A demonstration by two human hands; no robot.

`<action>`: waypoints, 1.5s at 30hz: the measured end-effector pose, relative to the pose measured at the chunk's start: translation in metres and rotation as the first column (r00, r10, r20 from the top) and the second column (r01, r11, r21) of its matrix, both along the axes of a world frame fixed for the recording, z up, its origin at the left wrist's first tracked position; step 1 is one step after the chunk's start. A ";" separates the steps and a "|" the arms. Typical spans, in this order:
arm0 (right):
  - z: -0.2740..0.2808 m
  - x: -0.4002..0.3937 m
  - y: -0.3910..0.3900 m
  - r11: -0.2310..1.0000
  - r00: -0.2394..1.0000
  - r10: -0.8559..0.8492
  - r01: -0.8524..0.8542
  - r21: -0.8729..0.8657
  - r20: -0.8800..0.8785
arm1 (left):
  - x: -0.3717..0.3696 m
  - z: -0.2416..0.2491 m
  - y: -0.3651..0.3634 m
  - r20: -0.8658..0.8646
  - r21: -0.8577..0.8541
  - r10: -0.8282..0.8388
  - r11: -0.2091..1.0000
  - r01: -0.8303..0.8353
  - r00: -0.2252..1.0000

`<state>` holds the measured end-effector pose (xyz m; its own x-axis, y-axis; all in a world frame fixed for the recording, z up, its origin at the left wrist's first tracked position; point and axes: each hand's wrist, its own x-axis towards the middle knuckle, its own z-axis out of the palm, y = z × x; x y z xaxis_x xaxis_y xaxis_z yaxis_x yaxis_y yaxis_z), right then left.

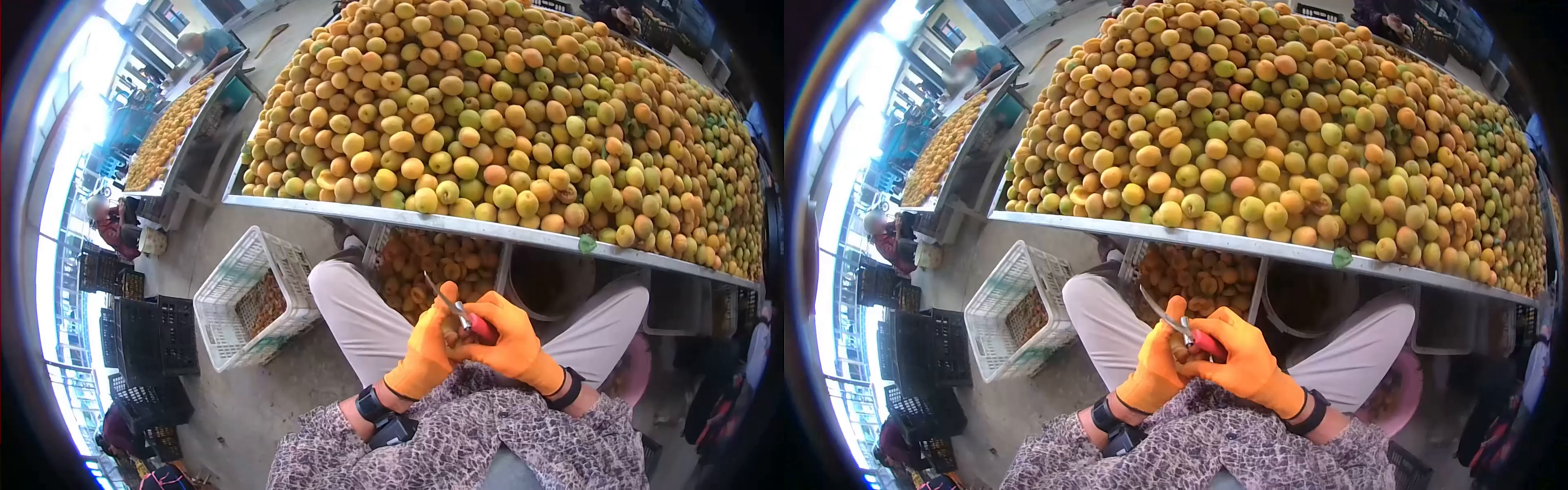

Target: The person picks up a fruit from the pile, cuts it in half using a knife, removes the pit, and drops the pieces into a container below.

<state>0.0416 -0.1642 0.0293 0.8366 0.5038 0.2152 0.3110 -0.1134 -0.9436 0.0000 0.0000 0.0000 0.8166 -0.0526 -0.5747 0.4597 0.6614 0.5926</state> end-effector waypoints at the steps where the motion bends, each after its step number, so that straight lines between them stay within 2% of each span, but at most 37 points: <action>1: 0.002 -0.001 0.002 1.000 1.000 -0.007 0.007 0.008 -0.006 | -0.004 -0.021 0.012 0.088 -0.316 -0.018 0.948 0.045 0.996; 2: 0.004 -0.002 0.004 1.000 1.000 -0.013 0.013 0.014 -0.012 | -0.008 -0.028 0.016 0.173 -0.597 -0.004 0.795 0.107 0.985; 3: -0.001 -0.005 0.001 1.000 0.999 -0.018 0.018 0.016 -0.038 | -0.013 -0.029 0.009 0.148 -0.597 -0.008 0.796 0.096 0.989; 4: -0.002 -0.003 0.002 1.000 1.000 -0.026 0.026 -0.005 -0.001 | -0.012 -0.028 0.003 0.286 -0.365 -0.010 0.923 0.119 0.958; 5: -0.003 -0.002 0.001 0.999 0.999 -0.033 0.034 -0.031 0.032 | -0.012 -0.026 -0.003 0.411 -0.113 -0.046 0.988 0.101 0.911; 6: -0.003 -0.001 0.000 0.998 0.997 -0.054 0.056 -0.040 0.059 | -0.009 -0.016 -0.006 0.524 0.417 -0.255 0.909 0.016 0.813; 7: -0.007 -0.003 -0.001 0.997 0.997 -0.056 0.058 -0.044 0.044 | -0.004 -0.014 -0.004 0.386 0.227 -0.250 0.959 0.171 0.888; 9: -0.014 0.000 -0.002 1.000 0.999 -0.025 0.025 -0.008 0.044 | -0.008 -0.013 -0.012 0.462 0.577 -0.340 0.817 0.013 0.819; 10: -0.013 0.002 -0.004 0.999 0.999 -0.026 0.027 -0.036 0.030 | -0.003 -0.009 -0.013 0.475 0.577 -0.344 0.816 0.008 0.810; 11: -0.011 0.003 -0.005 0.999 0.998 -0.034 0.035 -0.037 0.043 | 0.001 -0.004 -0.014 0.302 0.326 -0.197 0.941 0.093 0.933; 12: -0.009 0.004 -0.005 0.996 0.997 -0.041 0.047 -0.078 0.072 | 0.005 -0.002 -0.015 0.068 0.038 -0.103 0.994 0.101 0.992; 13: -0.008 0.004 -0.005 0.992 0.995 -0.042 0.053 -0.118 0.094 | 0.007 -0.001 -0.016 0.075 0.038 -0.103 0.994 0.100 0.992; 15: -0.008 0.003 -0.004 0.984 0.988 -0.027 0.053 -0.173 0.151 | 0.009 -0.001 -0.016 0.082 -0.151 -0.108 0.981 0.119 0.991; 17: -0.010 -0.002 -0.002 0.958 0.969 0.009 0.062 -0.280 0.246 | 0.008 -0.005 -0.017 0.072 -0.154 -0.088 0.983 0.098 0.994; 20: -0.020 -0.006 0.002 0.956 0.948 -0.012 0.104 -0.274 0.317 | 0.010 -0.004 -0.021 0.062 -0.167 -0.050 0.984 0.060 0.997; 21: -0.026 -0.004 0.003 0.956 0.947 -0.011 0.104 -0.274 0.321 | 0.007 0.001 -0.023 0.064 -0.101 -0.036 0.994 0.042 0.997; 23: -0.036 0.000 0.002 0.978 0.933 -0.083 0.144 -0.152 0.350 | 0.008 0.005 -0.021 0.074 -0.033 -0.019 0.999 0.022 0.997; 24: -0.036 0.001 0.001 0.978 0.932 -0.083 0.144 -0.152 0.353 | 0.010 0.008 -0.017 0.066 -0.001 -0.101 0.995 0.102 0.993; 26: -0.035 0.007 -0.002 0.997 0.998 -0.055 0.055 -0.046 0.016 | 0.015 0.012 -0.008 0.055 0.068 -0.257 0.965 0.254 0.965; 27: -0.028 0.011 -0.006 0.998 0.998 -0.052 0.053 -0.043 0.028 | 0.018 0.009 -0.003 0.067 0.073 -0.255 0.965 0.250 0.965; 28: -0.015 0.013 -0.013 0.993 0.908 -0.010 0.059 0.104 -0.419 | 0.019 0.001 0.002 0.034 -0.129 -0.282 0.950 0.284 0.959; 29: -0.008 0.016 -0.017 0.965 0.632 0.100 0.127 0.230 -0.768 | 0.021 -0.005 0.007 0.009 -0.327 -0.317 0.895 0.303 0.948; 31: -0.004 0.018 -0.021 0.864 0.605 0.076 0.356 0.355 -0.792 | 0.023 -0.007 0.020 0.068 -0.369 -0.310 0.875 0.313 0.948; 33: -0.001 0.019 -0.037 0.847 0.656 0.021 0.389 0.362 -0.754 | 0.028 -0.014 0.031 0.029 -0.264 -0.227 0.938 0.226 0.974; 34: -0.002 0.019 -0.047 0.870 0.695 -0.030 0.371 0.323 -0.718 | 0.031 -0.018 0.037 0.053 -0.127 -0.209 0.969 0.214 0.977; 35: -0.002 0.018 -0.060 0.924 0.752 -0.121 0.324 0.204 -0.648 | 0.035 -0.021 0.044 0.081 0.011 -0.191 0.982 0.190 0.978; 36: -0.012 0.020 -0.069 0.939 0.892 -0.236 0.311 0.144 -0.387 | 0.039 -0.017 0.050 0.102 0.158 -0.206 0.969 0.189 0.973; 37: -0.019 0.022 -0.075 0.946 0.947 -0.308 0.315 0.077 -0.089 | 0.043 -0.027 0.061 0.253 0.645 -0.430 0.743 0.180 0.866; 38: -0.018 0.021 -0.080 0.940 0.942 -0.324 0.331 0.082 -0.082 | 0.046 -0.039 0.064 0.140 0.818 -0.420 0.559 0.134 0.897; 39: -0.013 0.022 -0.083 0.873 0.870 -0.484 0.488 -0.021 0.096 | 0.054 -0.030 0.060 0.040 0.939 -0.373 0.332 0.094 0.927; 40: -0.011 0.023 -0.086 0.762 0.750 -0.598 0.641 -0.089 0.283 | 0.058 -0.022 0.054 0.120 0.987 -0.405 -0.053 -0.155 0.906; 41: -0.023 0.022 -0.096 0.711 0.704 -0.667 0.699 -0.074 0.243 | 0.068 -0.011 0.050 0.129 0.984 -0.415 -0.058 -0.168 0.900; 43: -0.025 0.018 -0.108 0.684 0.675 -0.727 0.728 -0.051 -0.124 | 0.088 0.007 0.042 0.231 0.967 -0.421 -0.003 -0.256 0.877; 44: -0.020 0.019 -0.105 0.670 0.657 -0.724 0.743 0.015 -0.209 | 0.101 0.014 0.036 0.239 0.965 -0.456 0.016 -0.261 0.857; 45: -0.020 0.020 -0.104 0.664 0.654 -0.728 0.747 0.028 -0.206 | 0.114 0.015 0.029 0.279 0.960 -0.439 0.134 -0.244 0.854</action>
